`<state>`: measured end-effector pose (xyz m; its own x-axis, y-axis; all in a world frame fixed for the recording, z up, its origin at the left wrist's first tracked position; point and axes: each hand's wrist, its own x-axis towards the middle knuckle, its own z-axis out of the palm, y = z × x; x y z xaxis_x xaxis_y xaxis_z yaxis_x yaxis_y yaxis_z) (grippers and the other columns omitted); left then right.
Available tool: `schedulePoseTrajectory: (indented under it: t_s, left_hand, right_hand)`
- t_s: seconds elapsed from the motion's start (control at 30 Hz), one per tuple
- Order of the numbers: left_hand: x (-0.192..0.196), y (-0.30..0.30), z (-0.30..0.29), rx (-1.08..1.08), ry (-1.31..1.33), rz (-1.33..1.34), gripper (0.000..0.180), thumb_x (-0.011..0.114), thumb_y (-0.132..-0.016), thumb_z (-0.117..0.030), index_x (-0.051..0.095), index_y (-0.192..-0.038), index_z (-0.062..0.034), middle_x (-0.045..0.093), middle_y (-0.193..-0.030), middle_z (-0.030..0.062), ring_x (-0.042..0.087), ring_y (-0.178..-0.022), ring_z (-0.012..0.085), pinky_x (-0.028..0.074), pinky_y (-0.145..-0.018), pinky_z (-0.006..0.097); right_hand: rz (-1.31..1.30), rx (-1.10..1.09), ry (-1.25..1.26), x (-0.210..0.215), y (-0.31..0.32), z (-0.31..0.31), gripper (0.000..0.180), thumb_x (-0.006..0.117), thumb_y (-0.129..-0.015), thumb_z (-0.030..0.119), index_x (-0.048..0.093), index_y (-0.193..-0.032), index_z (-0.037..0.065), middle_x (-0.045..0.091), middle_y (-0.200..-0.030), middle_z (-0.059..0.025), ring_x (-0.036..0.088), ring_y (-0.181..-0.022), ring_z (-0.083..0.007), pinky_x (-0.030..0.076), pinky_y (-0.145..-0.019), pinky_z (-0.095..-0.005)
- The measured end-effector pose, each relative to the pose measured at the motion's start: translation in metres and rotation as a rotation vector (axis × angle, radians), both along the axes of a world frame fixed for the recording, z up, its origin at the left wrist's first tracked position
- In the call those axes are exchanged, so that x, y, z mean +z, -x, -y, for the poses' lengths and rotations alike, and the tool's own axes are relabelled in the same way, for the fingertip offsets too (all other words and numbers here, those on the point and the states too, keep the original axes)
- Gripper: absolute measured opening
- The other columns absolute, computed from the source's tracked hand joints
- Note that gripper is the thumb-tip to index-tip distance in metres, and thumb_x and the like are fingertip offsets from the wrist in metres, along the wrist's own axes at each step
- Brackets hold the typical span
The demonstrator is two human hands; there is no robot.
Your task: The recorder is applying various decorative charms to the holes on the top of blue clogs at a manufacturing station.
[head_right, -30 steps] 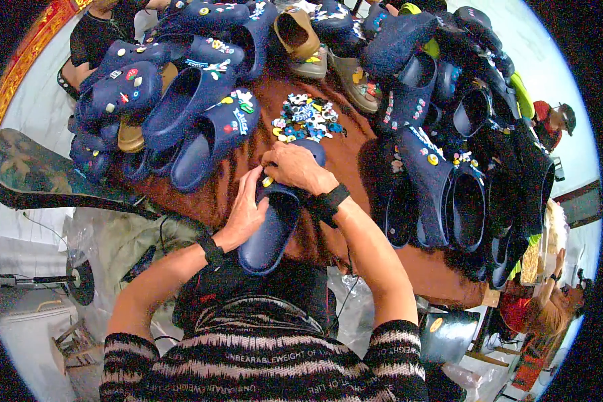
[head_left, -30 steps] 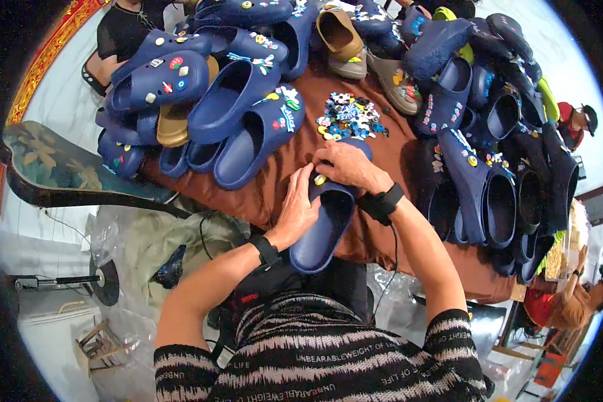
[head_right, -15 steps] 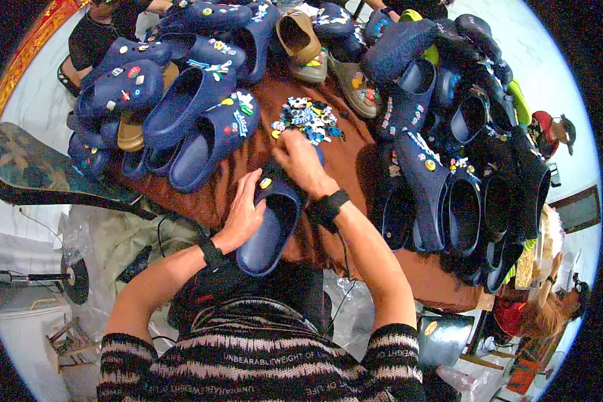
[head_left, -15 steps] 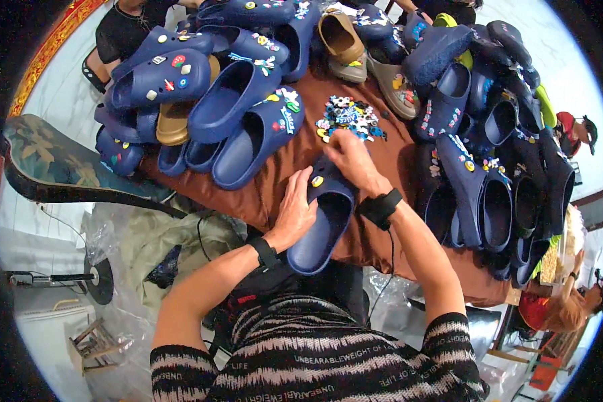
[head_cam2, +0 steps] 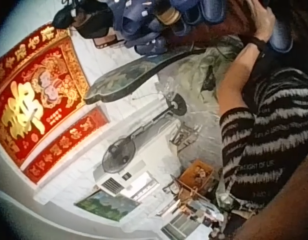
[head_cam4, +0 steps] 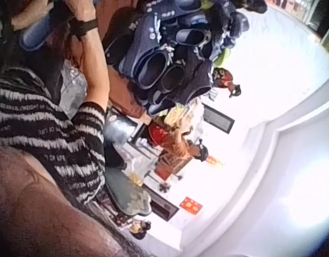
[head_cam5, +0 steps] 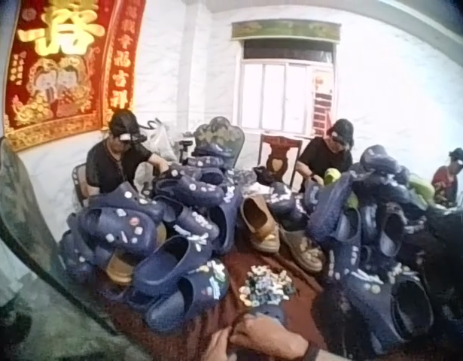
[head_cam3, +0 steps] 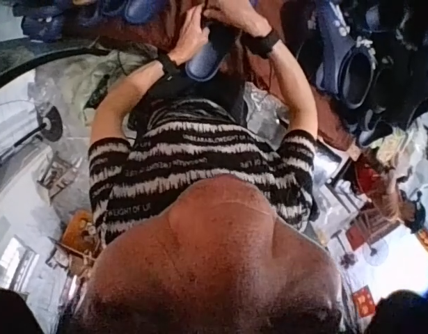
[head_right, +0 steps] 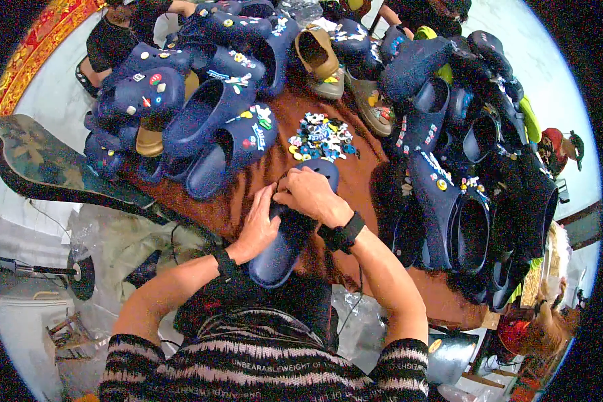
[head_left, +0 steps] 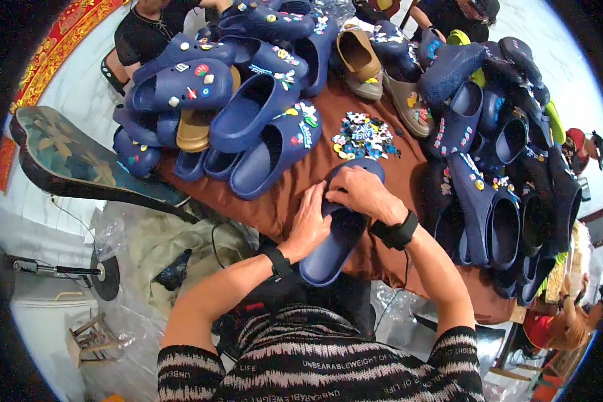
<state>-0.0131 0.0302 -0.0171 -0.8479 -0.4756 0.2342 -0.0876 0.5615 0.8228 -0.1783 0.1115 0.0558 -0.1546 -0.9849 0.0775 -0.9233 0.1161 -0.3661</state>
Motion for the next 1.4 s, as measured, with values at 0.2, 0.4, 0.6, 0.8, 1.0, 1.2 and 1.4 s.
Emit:
schedulePoseTrajectory:
  t_s: [0.2,0.4,0.6,0.8,1.0,1.2,1.4]
  left_hand:
    - [0.003,0.0,-0.002,-0.001,-0.02,0.039,0.077,0.066,-0.083,0.001,0.028,-0.15,0.0009,0.035,-0.148,0.0256,0.036,-0.14,0.0436,0.036,-0.114,0.047]
    - [0.003,0.0,-0.001,0.01,-0.016,0.063,0.073,0.063,-0.083,0.002,0.03,-0.148,-0.0002,0.037,-0.147,0.0238,0.037,-0.138,0.0439,0.037,-0.113,0.047]
    - [-0.006,0.003,0.0,-0.003,-0.054,-0.011,0.066,0.059,-0.084,0.003,0.033,-0.145,-0.0007,0.04,-0.143,0.0231,0.039,-0.136,0.0441,0.039,-0.111,0.048]
    - [0.004,-0.002,-0.002,0.014,-0.016,0.009,0.062,0.059,-0.085,0.004,0.039,-0.144,-0.002,0.04,-0.143,0.0237,0.039,-0.137,0.0438,0.035,-0.116,0.045]
    - [-0.002,0.002,-0.001,-0.002,0.025,0.023,0.069,0.067,-0.081,0.002,0.04,-0.144,-0.0045,0.039,-0.145,0.0214,0.041,-0.135,0.0431,0.041,-0.11,0.047]
    - [0.002,-0.001,0.0,-0.003,0.003,0.016,0.07,0.068,-0.079,0.004,0.041,-0.143,-0.0046,0.039,-0.144,0.0212,0.041,-0.136,0.0429,0.04,-0.111,0.047]
    - [-0.001,0.0,0.0,-0.001,0.003,0.01,0.069,0.069,-0.079,0.004,0.042,-0.142,-0.0045,0.04,-0.143,0.0215,0.041,-0.135,0.0432,0.039,-0.111,0.047]
  right_hand:
    - [0.027,0.038,-0.11,0.006,0.003,0.004,0.035,0.068,-0.085,0.036,0.07,-0.099,0.004,0.068,-0.1,-0.0202,0.064,-0.099,-0.0401,0.052,-0.085,-0.0507]
    - [0.044,-0.022,-0.182,0.011,-0.009,0.012,0.027,0.066,-0.085,0.025,0.064,-0.098,0.002,0.068,-0.096,-0.021,0.064,-0.098,-0.0395,0.05,-0.085,-0.0505]
    - [-0.16,-0.05,0.092,-0.006,-0.033,0.015,0.014,0.062,-0.083,0.011,0.061,-0.096,0.005,0.069,-0.09,-0.0178,0.067,-0.09,-0.0387,0.051,-0.08,-0.0509]
    - [0.123,-0.318,0.249,0.0,0.015,0.006,0.017,0.065,-0.086,0.015,0.06,-0.098,0.003,0.068,-0.092,-0.0217,0.065,-0.091,-0.0424,0.051,-0.077,-0.0506]
    - [0.193,-0.674,0.211,-0.042,0.117,-0.023,0.025,0.067,-0.086,0.019,0.067,-0.105,0.003,0.071,-0.104,-0.0221,0.067,-0.101,-0.0414,0.053,-0.087,-0.0466]
    - [0.144,-0.575,0.037,-0.059,0.144,-0.012,0.028,0.065,-0.085,0.017,0.072,-0.11,0.005,0.072,-0.105,-0.0226,0.068,-0.101,-0.04,0.053,-0.089,-0.0461]
    - [0.192,-0.435,0.119,-0.066,0.144,0.006,0.024,0.064,-0.084,0.016,0.074,-0.104,0.007,0.072,-0.106,-0.0216,0.068,-0.101,-0.0384,0.053,-0.089,-0.0454]
